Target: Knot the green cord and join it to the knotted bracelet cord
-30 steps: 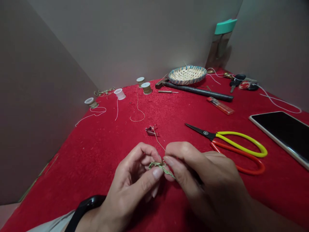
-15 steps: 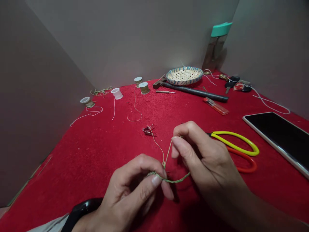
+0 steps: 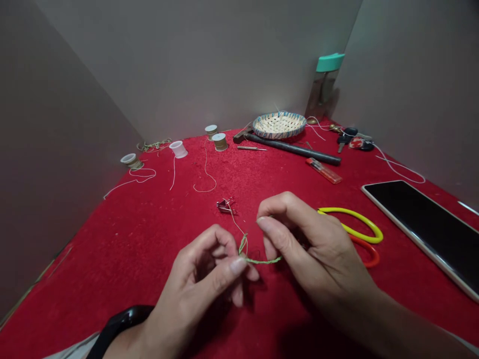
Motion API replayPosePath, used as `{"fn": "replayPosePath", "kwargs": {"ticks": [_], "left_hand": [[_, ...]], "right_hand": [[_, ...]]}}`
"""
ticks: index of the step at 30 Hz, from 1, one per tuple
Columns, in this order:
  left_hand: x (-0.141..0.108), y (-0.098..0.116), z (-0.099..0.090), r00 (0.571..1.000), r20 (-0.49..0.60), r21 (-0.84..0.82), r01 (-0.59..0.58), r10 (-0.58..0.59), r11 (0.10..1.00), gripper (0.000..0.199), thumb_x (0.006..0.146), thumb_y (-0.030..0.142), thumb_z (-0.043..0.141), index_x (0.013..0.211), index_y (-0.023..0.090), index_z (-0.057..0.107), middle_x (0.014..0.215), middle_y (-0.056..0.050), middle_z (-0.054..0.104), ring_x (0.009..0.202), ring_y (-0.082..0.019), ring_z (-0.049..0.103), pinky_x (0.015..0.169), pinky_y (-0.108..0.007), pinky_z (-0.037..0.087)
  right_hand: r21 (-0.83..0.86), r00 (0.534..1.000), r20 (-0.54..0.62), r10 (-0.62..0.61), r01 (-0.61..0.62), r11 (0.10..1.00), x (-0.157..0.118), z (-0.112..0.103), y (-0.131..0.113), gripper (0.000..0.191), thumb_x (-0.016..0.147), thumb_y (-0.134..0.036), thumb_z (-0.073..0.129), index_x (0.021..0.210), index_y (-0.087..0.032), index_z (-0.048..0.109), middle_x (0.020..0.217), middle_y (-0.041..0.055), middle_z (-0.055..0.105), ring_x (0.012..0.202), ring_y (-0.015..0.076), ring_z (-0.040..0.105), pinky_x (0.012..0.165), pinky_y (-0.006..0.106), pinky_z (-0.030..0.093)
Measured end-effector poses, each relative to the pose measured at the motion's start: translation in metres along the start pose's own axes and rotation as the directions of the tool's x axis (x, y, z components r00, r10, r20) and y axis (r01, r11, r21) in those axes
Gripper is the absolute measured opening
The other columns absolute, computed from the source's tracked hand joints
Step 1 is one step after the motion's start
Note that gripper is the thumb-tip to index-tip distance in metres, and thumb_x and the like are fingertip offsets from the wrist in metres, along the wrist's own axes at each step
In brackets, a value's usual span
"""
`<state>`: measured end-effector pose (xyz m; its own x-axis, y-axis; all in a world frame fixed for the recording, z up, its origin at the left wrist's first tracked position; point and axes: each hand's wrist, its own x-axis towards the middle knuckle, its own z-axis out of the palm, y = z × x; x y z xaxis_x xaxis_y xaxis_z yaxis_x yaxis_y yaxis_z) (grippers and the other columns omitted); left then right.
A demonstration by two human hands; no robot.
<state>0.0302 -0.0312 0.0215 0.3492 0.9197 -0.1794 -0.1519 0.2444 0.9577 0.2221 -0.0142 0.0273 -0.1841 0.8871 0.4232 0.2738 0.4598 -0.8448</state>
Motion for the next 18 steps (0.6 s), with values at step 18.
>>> {"fn": "replayPosePath", "kwargs": {"ticks": [18], "left_hand": [[0.009, 0.023, -0.008, 0.982, -0.005, 0.255, -0.182, 0.190, 0.950, 0.013, 0.099, 0.030, 0.076, 0.090, 0.034, 0.083, 0.109, 0.002, 0.071, 0.103, -0.020, 0.064, 0.091, -0.026, 0.052]], "right_hand": [[0.111, 0.993, 0.102, 0.059, -0.070, 0.991, -0.001, -0.002, 0.011, 0.020, 0.103, -0.018, 0.049, 0.120, -0.027, 0.055, 0.080, -0.0078, 0.059, 0.063, 0.0099, 0.058, 0.058, 0.021, 0.047]]}}
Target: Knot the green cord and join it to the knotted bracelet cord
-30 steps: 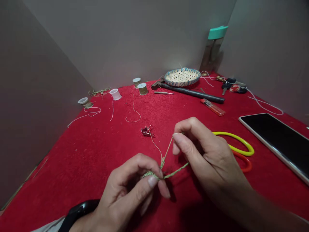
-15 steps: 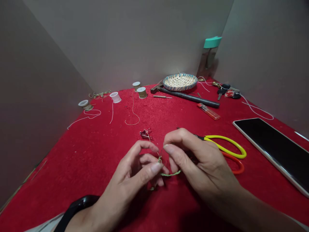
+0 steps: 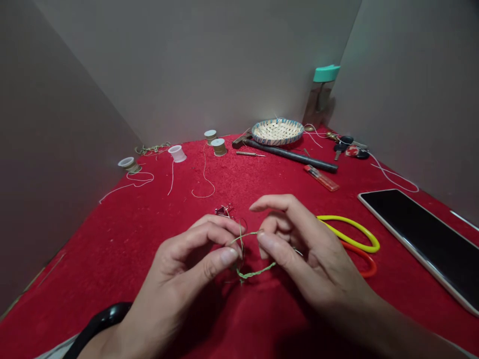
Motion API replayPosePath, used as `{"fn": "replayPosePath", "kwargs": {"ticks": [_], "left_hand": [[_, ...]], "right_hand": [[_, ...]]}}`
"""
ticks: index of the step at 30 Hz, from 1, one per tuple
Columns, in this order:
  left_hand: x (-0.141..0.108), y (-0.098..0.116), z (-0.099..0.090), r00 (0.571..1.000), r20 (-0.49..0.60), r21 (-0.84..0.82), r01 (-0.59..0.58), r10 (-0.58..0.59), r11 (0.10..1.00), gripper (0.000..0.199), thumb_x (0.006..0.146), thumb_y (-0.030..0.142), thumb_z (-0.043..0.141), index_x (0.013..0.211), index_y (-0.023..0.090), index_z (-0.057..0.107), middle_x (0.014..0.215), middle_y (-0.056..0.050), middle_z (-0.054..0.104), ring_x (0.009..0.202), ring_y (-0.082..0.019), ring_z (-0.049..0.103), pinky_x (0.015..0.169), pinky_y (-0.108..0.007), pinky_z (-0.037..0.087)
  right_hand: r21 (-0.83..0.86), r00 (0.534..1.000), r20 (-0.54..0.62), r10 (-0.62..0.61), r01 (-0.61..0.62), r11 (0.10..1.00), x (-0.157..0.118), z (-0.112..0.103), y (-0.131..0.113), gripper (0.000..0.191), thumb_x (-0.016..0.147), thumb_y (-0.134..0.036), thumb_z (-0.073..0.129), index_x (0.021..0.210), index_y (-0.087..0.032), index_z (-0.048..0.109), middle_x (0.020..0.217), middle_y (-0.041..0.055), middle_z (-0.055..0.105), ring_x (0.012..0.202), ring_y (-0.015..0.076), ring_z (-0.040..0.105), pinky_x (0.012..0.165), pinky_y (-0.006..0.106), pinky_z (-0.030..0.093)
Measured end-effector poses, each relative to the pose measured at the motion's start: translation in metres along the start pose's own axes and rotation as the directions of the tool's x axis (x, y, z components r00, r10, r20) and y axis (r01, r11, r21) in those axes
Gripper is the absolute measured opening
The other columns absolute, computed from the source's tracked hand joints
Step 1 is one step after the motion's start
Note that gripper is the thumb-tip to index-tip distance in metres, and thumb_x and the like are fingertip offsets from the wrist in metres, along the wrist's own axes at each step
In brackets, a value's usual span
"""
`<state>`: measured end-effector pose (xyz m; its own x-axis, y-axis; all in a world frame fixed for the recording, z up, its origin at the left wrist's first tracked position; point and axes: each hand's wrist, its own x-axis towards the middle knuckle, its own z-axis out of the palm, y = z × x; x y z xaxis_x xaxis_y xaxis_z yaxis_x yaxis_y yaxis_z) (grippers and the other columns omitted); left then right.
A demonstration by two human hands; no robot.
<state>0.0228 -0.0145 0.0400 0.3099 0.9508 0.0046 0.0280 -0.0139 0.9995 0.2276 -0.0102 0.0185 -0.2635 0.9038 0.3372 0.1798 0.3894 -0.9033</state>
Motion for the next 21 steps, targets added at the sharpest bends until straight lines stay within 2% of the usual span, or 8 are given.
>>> {"fn": "replayPosePath", "kwargs": {"ticks": [4, 7, 11, 14, 16, 19, 21], "left_hand": [[-0.003, 0.006, -0.006, 0.990, -0.098, 0.140, -0.082, 0.096, 0.987, 0.012, 0.096, 0.032, 0.081, 0.086, 0.036, 0.086, 0.108, 0.000, 0.068, 0.115, -0.022, 0.057, 0.091, -0.024, 0.050], [-0.005, 0.010, -0.012, 0.973, -0.156, 0.226, -0.130, 0.168, 0.965, 0.013, 0.095, 0.031, 0.081, 0.084, 0.035, 0.087, 0.104, -0.001, 0.069, 0.128, -0.024, 0.050, 0.097, -0.024, 0.045], [-0.008, 0.012, -0.017, 0.963, -0.184, 0.239, -0.149, 0.196, 0.959, 0.015, 0.095, 0.028, 0.081, 0.083, 0.035, 0.086, 0.108, 0.000, 0.071, 0.131, -0.024, 0.048, 0.100, -0.024, 0.041], [-0.011, 0.011, -0.017, 0.974, -0.178, 0.134, -0.120, 0.143, 0.984, 0.016, 0.097, 0.029, 0.079, 0.082, 0.031, 0.083, 0.120, 0.003, 0.072, 0.125, -0.022, 0.055, 0.101, -0.022, 0.041], [-0.011, 0.010, -0.013, 0.985, -0.155, 0.008, -0.073, 0.073, 0.997, 0.016, 0.100, 0.029, 0.074, 0.086, 0.028, 0.080, 0.119, 0.001, 0.075, 0.117, -0.023, 0.062, 0.100, -0.026, 0.045], [-0.009, 0.010, -0.003, 0.995, -0.104, -0.201, -0.018, -0.003, 0.979, 0.019, 0.102, 0.029, 0.064, 0.089, 0.025, 0.078, 0.103, -0.004, 0.080, 0.102, -0.025, 0.072, 0.091, -0.033, 0.056], [-0.005, 0.010, 0.002, 0.995, -0.097, -0.301, -0.006, -0.025, 0.954, 0.025, 0.102, 0.026, 0.060, 0.083, 0.021, 0.075, 0.086, -0.005, 0.078, 0.086, -0.023, 0.074, 0.082, -0.032, 0.060]], "right_hand": [[-0.086, 0.999, -0.025, -0.038, 0.035, 0.996, -0.003, -0.002, -0.004, 0.034, 0.099, -0.010, 0.042, 0.126, -0.030, 0.044, 0.090, -0.0061, 0.061, 0.065, 0.0110, 0.058, 0.059, 0.024, 0.050], [-0.151, 0.996, -0.047, -0.071, 0.063, 0.987, -0.004, -0.004, -0.007, 0.041, 0.093, -0.006, 0.044, 0.126, -0.031, 0.045, 0.094, -0.0048, 0.061, 0.071, 0.0111, 0.062, 0.063, 0.024, 0.052], [-0.199, 0.992, -0.052, -0.112, 0.099, 0.975, -0.005, -0.003, -0.007, 0.044, 0.092, -0.004, 0.044, 0.125, -0.032, 0.046, 0.097, -0.0038, 0.062, 0.073, 0.0101, 0.064, 0.062, 0.020, 0.053], [-0.185, 0.995, -0.035, -0.093, 0.085, 0.979, -0.004, -0.001, -0.010, 0.042, 0.093, -0.005, 0.043, 0.125, -0.032, 0.048, 0.095, -0.0044, 0.062, 0.067, 0.0093, 0.062, 0.058, 0.018, 0.054], [-0.147, 0.998, -0.018, -0.053, 0.050, 0.988, -0.003, -0.001, -0.013, 0.038, 0.093, -0.008, 0.044, 0.122, -0.031, 0.051, 0.093, -0.0047, 0.063, 0.062, 0.0087, 0.060, 0.054, 0.017, 0.052], [-0.078, 0.996, 0.055, 0.067, -0.062, 0.995, -0.002, -0.004, -0.018, 0.030, 0.092, -0.016, 0.048, 0.118, -0.029, 0.058, 0.086, -0.0048, 0.064, 0.058, 0.0091, 0.058, 0.049, 0.017, 0.050], [-0.079, 0.983, 0.136, 0.126, -0.116, 0.990, -0.001, -0.007, -0.018, 0.028, 0.090, -0.019, 0.054, 0.114, -0.030, 0.062, 0.083, -0.0047, 0.064, 0.063, 0.0113, 0.062, 0.053, 0.019, 0.051]]}}
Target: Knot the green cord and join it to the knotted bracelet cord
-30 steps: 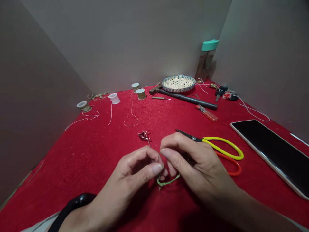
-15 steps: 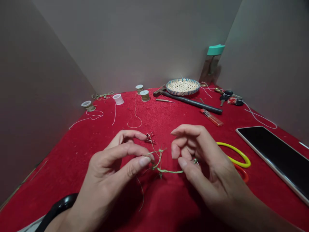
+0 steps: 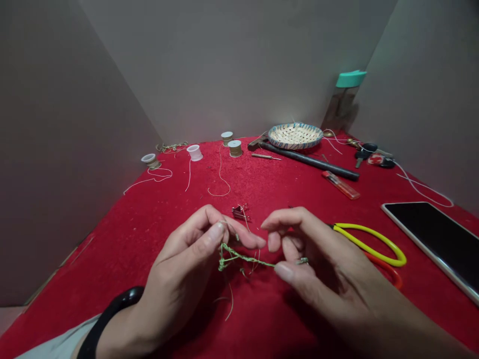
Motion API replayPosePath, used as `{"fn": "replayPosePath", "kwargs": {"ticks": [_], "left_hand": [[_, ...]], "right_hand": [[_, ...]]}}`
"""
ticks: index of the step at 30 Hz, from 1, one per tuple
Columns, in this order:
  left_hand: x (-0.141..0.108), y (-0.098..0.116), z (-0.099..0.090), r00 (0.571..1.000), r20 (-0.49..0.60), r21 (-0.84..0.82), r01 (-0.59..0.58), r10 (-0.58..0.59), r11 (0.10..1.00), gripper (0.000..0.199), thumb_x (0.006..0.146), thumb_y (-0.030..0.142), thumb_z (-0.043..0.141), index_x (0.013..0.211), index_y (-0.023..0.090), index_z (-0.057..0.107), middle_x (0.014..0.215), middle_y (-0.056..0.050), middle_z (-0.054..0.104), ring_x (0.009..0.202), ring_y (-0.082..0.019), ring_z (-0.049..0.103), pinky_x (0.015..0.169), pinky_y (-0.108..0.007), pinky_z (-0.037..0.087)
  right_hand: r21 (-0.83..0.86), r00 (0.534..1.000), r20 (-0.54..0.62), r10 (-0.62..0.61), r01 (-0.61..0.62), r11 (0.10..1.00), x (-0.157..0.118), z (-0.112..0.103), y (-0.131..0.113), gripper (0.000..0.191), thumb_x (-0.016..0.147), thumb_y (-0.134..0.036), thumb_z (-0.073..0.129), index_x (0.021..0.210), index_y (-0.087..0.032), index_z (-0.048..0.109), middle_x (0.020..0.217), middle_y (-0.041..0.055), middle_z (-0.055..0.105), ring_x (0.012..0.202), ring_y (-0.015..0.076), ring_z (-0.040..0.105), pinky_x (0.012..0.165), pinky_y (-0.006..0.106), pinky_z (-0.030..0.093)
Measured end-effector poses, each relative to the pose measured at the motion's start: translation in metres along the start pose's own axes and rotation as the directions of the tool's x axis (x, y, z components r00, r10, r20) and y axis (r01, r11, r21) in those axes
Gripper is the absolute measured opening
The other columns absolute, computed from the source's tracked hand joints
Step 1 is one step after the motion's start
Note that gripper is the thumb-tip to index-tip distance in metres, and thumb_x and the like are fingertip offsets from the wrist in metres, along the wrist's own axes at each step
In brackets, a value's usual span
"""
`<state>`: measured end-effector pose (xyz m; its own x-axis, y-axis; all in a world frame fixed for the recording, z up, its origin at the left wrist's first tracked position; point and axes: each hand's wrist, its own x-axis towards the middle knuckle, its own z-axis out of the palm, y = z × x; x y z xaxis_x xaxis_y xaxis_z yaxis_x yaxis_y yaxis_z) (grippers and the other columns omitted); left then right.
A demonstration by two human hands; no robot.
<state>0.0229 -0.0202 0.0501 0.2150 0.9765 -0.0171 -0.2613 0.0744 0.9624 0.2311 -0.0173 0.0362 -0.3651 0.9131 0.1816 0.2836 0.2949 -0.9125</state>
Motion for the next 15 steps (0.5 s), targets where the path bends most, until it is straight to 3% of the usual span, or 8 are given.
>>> {"fn": "replayPosePath", "kwargs": {"ticks": [3, 7, 11, 15], "left_hand": [[0.003, -0.001, 0.002, 0.998, -0.057, -0.073, 0.004, -0.008, 0.997, 0.028, 0.102, 0.023, 0.059, 0.077, 0.018, 0.070, 0.072, -0.003, 0.072, 0.070, -0.018, 0.068, 0.072, -0.027, 0.059], [0.004, 0.001, -0.003, 0.991, -0.135, -0.104, -0.010, -0.004, 0.995, 0.021, 0.095, 0.023, 0.072, 0.075, 0.017, 0.071, 0.071, -0.002, 0.070, 0.063, -0.014, 0.062, 0.064, -0.022, 0.056], [0.002, 0.005, -0.007, 0.973, -0.226, -0.119, 0.008, -0.035, 0.993, 0.011, 0.086, 0.019, 0.083, 0.076, 0.018, 0.078, 0.082, 0.000, 0.073, 0.053, -0.007, 0.052, 0.050, -0.015, 0.045], [0.002, 0.005, -0.010, 0.958, -0.284, -0.128, 0.001, -0.037, 0.992, 0.014, 0.077, 0.025, 0.093, 0.071, 0.019, 0.081, 0.092, -0.003, 0.075, 0.072, -0.011, 0.062, 0.066, -0.017, 0.053]], "right_hand": [[-0.104, 0.988, 0.151, -0.018, 0.034, 0.994, 0.000, -0.002, 0.004, 0.016, 0.096, -0.018, 0.054, 0.099, -0.029, 0.065, 0.082, -0.0058, 0.065, 0.073, 0.0121, 0.064, 0.065, 0.023, 0.050], [-0.208, 0.959, 0.272, -0.087, 0.146, 0.967, 0.001, -0.002, 0.012, 0.025, 0.107, -0.018, 0.045, 0.091, -0.026, 0.062, 0.086, -0.0052, 0.066, 0.076, 0.0109, 0.063, 0.074, 0.025, 0.048], [-0.262, 0.951, 0.263, -0.164, 0.234, 0.936, 0.004, -0.005, 0.015, 0.024, 0.106, -0.017, 0.050, 0.090, -0.026, 0.066, 0.091, -0.0042, 0.069, 0.083, 0.0127, 0.065, 0.078, 0.027, 0.050], [-0.478, 0.918, 0.161, -0.364, 0.395, 0.785, 0.007, -0.007, 0.012, 0.029, 0.100, -0.011, 0.049, 0.084, -0.023, 0.070, 0.087, 0.0029, 0.066, 0.077, 0.0162, 0.066, 0.066, 0.029, 0.054]]}}
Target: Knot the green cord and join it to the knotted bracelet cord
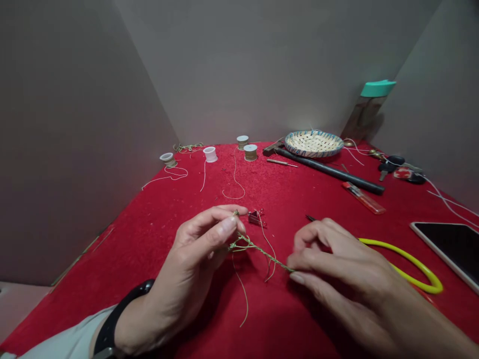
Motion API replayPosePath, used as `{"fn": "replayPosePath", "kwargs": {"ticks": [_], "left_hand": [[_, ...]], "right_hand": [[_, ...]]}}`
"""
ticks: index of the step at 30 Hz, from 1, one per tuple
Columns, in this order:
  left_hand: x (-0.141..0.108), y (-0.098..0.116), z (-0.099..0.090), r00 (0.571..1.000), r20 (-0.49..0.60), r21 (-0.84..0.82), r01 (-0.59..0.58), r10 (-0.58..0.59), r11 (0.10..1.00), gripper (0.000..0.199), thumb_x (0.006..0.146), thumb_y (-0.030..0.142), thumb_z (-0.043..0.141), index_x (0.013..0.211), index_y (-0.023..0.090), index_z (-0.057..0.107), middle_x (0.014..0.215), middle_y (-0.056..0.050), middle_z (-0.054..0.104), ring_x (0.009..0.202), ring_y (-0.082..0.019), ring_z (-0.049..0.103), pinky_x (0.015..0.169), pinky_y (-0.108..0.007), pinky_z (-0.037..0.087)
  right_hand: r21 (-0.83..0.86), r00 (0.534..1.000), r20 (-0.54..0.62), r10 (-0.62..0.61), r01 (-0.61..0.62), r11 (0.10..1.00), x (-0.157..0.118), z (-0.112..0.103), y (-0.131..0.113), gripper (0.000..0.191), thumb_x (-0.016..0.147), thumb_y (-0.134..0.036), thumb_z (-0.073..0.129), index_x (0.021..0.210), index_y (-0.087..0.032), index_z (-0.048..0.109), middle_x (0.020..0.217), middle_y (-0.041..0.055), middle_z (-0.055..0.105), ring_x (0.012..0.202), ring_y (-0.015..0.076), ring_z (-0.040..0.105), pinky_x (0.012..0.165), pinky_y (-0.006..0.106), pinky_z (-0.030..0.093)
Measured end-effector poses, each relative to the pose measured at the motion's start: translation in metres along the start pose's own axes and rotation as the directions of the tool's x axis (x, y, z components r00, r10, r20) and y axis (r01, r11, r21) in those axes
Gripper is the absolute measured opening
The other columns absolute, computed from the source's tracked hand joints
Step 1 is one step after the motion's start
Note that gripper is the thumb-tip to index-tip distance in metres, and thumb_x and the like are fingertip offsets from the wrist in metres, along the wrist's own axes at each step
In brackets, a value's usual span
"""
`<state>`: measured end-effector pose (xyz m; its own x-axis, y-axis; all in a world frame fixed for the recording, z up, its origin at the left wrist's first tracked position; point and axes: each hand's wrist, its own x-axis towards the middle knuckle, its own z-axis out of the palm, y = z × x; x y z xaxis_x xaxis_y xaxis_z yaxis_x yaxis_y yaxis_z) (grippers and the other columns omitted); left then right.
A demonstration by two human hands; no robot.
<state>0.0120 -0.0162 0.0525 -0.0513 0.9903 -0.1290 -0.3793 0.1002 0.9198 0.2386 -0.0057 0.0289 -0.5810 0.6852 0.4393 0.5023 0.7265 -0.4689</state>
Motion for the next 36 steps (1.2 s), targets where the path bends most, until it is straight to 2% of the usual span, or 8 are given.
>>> {"fn": "replayPosePath", "kwargs": {"ticks": [5, 9, 13, 19, 25, 31, 33, 36], "left_hand": [[0.003, -0.002, -0.003, 0.998, 0.042, -0.003, 0.047, -0.046, 0.999, 0.015, 0.076, 0.030, 0.095, 0.072, 0.021, 0.084, 0.071, 0.002, 0.067, 0.062, -0.009, 0.055, 0.061, -0.015, 0.051], [0.006, -0.004, -0.005, 0.999, 0.038, -0.005, 0.013, -0.013, 1.000, 0.012, 0.079, 0.028, 0.092, 0.074, 0.021, 0.085, 0.080, 0.001, 0.071, 0.061, -0.007, 0.051, 0.059, -0.013, 0.048], [0.007, -0.006, -0.008, 0.999, 0.048, 0.007, -0.018, 0.018, 1.000, 0.010, 0.084, 0.023, 0.086, 0.075, 0.021, 0.085, 0.107, -0.002, 0.076, 0.086, -0.013, 0.065, 0.076, -0.017, 0.057], [0.007, -0.009, -0.009, 0.996, 0.084, -0.013, -0.013, 0.014, 1.000, 0.009, 0.089, 0.019, 0.082, 0.081, 0.024, 0.084, 0.087, 0.002, 0.071, 0.080, -0.012, 0.061, 0.075, -0.016, 0.055], [0.007, -0.012, -0.009, 0.997, 0.080, -0.008, 0.018, -0.018, 1.000, 0.006, 0.087, 0.018, 0.084, 0.082, 0.022, 0.084, 0.094, 0.000, 0.075, 0.084, -0.013, 0.063, 0.075, -0.017, 0.054], [0.008, -0.007, -0.006, 0.998, 0.047, -0.031, 0.030, -0.028, 0.999, 0.008, 0.083, 0.020, 0.087, 0.076, 0.021, 0.083, 0.103, -0.001, 0.079, 0.083, -0.014, 0.067, 0.074, -0.019, 0.058], [0.006, -0.004, -0.005, 0.999, 0.024, -0.024, 0.040, -0.039, 0.999, 0.009, 0.081, 0.021, 0.089, 0.074, 0.020, 0.083, 0.101, -0.002, 0.079, 0.081, -0.014, 0.066, 0.072, -0.018, 0.059], [0.004, 0.003, -0.001, 0.999, -0.012, -0.019, 0.033, -0.033, 0.999, 0.012, 0.074, 0.022, 0.094, 0.073, 0.019, 0.083, 0.090, -0.002, 0.077, 0.073, -0.012, 0.063, 0.067, -0.015, 0.058]], "right_hand": [[-0.230, 0.989, -0.098, -0.108, 0.083, 0.970, -0.001, 0.005, 0.000, 0.043, 0.104, -0.013, 0.037, 0.082, -0.021, 0.073, 0.075, 0.0057, 0.079, 0.058, 0.0193, 0.071, 0.059, 0.034, 0.055], [-0.224, 0.990, -0.143, 0.013, -0.046, 0.973, -0.007, 0.008, 0.008, 0.030, 0.108, -0.018, 0.040, 0.093, -0.024, 0.065, 0.088, 0.0055, 0.082, 0.066, 0.0184, 0.076, 0.057, 0.026, 0.056], [-0.030, 0.946, -0.237, 0.222, -0.235, 0.972, -0.006, 0.002, 0.010, 0.012, 0.100, -0.035, 0.062, 0.091, -0.031, 0.070, 0.085, -0.0058, 0.081, 0.067, 0.0155, 0.078, 0.058, 0.020, 0.058], [0.206, 0.845, -0.307, 0.438, -0.390, 0.897, 0.001, 0.000, -0.001, 0.033, 0.093, -0.058, 0.066, 0.089, -0.027, 0.078, 0.078, 0.0066, 0.077, 0.073, 0.0274, 0.076, 0.062, 0.033, 0.064], [0.464, 0.801, -0.258, 0.541, -0.389, 0.796, 0.001, 0.000, -0.004, 0.033, 0.088, -0.061, 0.072, 0.089, -0.028, 0.077, 0.081, 0.0084, 0.073, 0.076, 0.0294, 0.073, 0.060, 0.036, 0.064], [0.809, 0.672, -0.132, 0.729, -0.352, 0.471, 0.003, -0.001, -0.014, 0.020, 0.074, -0.046, 0.089, 0.078, -0.033, 0.075, 0.083, 0.0016, 0.067, 0.065, 0.0188, 0.063, 0.052, 0.026, 0.058], [0.840, 0.641, -0.138, 0.755, -0.329, 0.432, 0.003, -0.001, -0.017, 0.021, 0.068, -0.045, 0.093, 0.072, -0.035, 0.074, 0.082, -0.0013, 0.064, 0.063, 0.0147, 0.060, 0.051, 0.020, 0.055], [0.857, 0.653, -0.166, 0.739, -0.275, 0.436, 0.002, -0.004, -0.020, 0.025, 0.068, -0.052, 0.095, 0.072, -0.036, 0.076, 0.084, -0.0012, 0.065, 0.065, 0.0128, 0.060, 0.049, 0.014, 0.052]]}}
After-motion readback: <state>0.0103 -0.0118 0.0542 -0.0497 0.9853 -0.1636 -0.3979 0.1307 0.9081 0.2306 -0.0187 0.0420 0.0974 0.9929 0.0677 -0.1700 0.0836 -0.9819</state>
